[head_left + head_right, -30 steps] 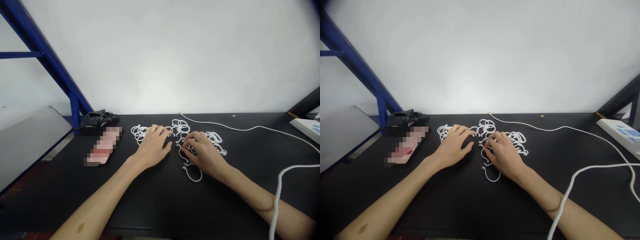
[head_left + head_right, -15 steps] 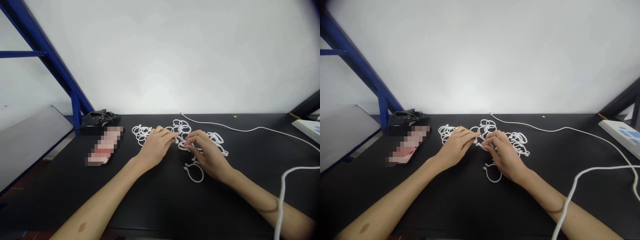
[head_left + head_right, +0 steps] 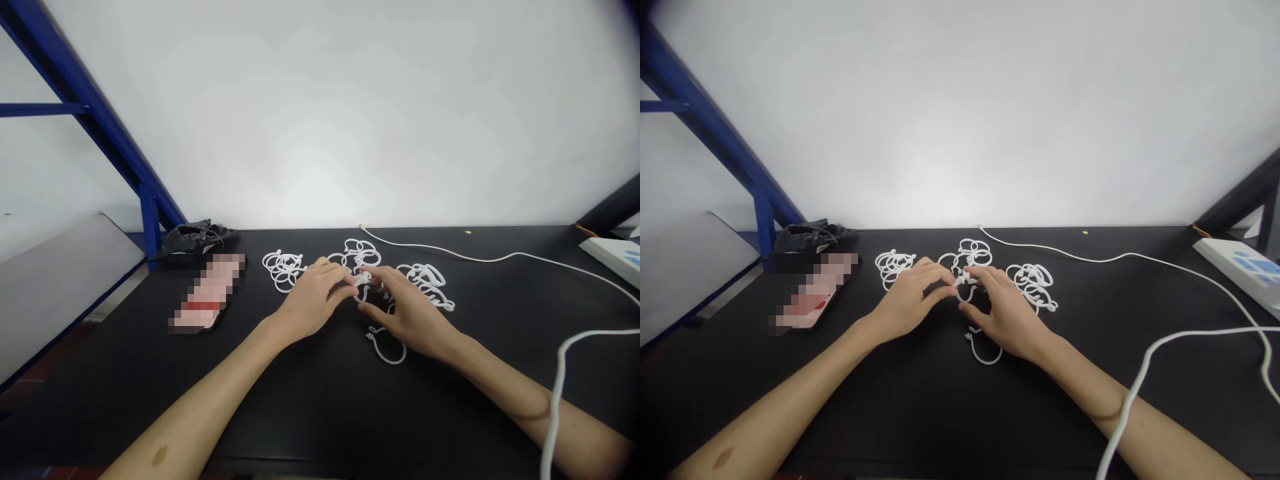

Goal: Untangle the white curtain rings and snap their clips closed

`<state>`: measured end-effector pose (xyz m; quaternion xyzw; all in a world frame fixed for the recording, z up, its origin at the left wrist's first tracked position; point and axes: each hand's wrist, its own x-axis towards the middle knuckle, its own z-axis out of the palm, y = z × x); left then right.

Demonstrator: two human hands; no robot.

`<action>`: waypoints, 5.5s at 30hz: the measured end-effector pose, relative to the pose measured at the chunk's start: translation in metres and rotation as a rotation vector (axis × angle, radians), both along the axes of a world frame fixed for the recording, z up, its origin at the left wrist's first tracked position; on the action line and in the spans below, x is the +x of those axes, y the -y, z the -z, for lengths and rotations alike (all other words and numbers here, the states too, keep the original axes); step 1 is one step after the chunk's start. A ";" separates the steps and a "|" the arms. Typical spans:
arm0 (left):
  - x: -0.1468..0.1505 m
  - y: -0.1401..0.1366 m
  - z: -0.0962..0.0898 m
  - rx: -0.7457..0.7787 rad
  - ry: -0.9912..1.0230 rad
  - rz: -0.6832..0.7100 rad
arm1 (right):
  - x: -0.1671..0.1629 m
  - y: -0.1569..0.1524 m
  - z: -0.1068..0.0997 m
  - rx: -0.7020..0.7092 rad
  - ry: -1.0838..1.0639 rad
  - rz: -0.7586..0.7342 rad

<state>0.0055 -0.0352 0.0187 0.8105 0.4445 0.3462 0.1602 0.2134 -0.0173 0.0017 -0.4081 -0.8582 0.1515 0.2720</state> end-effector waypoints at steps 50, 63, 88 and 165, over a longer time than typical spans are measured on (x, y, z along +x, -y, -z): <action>0.008 0.008 0.000 0.174 -0.035 0.041 | -0.001 0.007 -0.021 0.062 -0.176 0.001; 0.004 0.003 0.000 0.214 -0.120 -0.064 | 0.002 -0.001 -0.010 0.118 -0.108 0.008; 0.001 0.007 -0.001 0.073 -0.197 0.010 | 0.000 0.002 -0.011 0.250 -0.085 -0.127; -0.056 -0.038 0.018 -0.076 -0.360 -0.662 | 0.008 -0.007 -0.008 0.104 0.028 0.052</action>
